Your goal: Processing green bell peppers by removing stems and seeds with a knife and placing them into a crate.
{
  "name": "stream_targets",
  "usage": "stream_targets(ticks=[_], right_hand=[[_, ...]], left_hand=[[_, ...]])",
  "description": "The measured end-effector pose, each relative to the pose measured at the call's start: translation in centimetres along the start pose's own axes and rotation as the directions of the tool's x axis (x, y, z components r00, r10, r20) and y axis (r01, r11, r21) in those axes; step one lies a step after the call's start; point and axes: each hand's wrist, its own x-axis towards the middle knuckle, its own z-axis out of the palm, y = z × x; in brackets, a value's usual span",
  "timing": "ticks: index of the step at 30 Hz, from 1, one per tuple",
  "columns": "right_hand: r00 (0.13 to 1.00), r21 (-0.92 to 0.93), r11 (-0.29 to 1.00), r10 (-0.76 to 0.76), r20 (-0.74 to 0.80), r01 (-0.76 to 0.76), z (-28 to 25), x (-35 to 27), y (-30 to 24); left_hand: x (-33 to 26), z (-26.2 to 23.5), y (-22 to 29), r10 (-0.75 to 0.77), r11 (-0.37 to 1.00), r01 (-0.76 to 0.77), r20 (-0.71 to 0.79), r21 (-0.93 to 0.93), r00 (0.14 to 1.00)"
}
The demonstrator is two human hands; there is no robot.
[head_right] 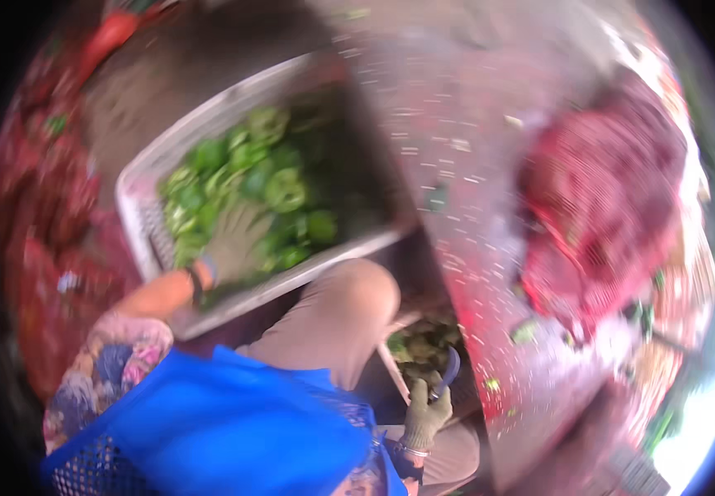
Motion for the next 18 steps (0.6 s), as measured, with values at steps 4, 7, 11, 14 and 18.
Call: stream_targets(ticks=[4, 7, 11, 14, 18], right_hand=[[0.979, 0.099, 0.989, -0.089, -0.186, 0.108, -1.8, -0.3, 1.7], [0.941, 0.132, 0.965, -0.183, -0.286, 0.228, -3.8, -0.5, 4.9], [0.900, 0.285, 0.904, -0.192, -0.392, 0.317, -5.9, -1.3, 5.4], [0.897, 0.349, 0.879, -0.170, -0.408, 0.325, -8.1, -0.4, 6.9], [0.828, 0.208, 0.866, -0.326, -0.456, 0.455, -11.4, 2.3, 6.7]], left_hand=[[2.3, 1.3, 0.5, -0.029, 0.996, 0.026, 0.026, 0.085, 0.999], [3.8, -1.0, 1.3, 0.094, 0.974, -0.120, 0.141, 0.191, 0.986], [6.5, -7.5, 4.2, -0.017, 0.982, -0.040, 0.299, 0.183, 0.954], [8.0, -13.7, 10.4, 0.026, 1.000, -0.027, 0.104, 0.001, 0.994], [12.0, -18.8, 20.6, 0.263, 0.941, -0.294, -0.184, -0.166, 0.947]])
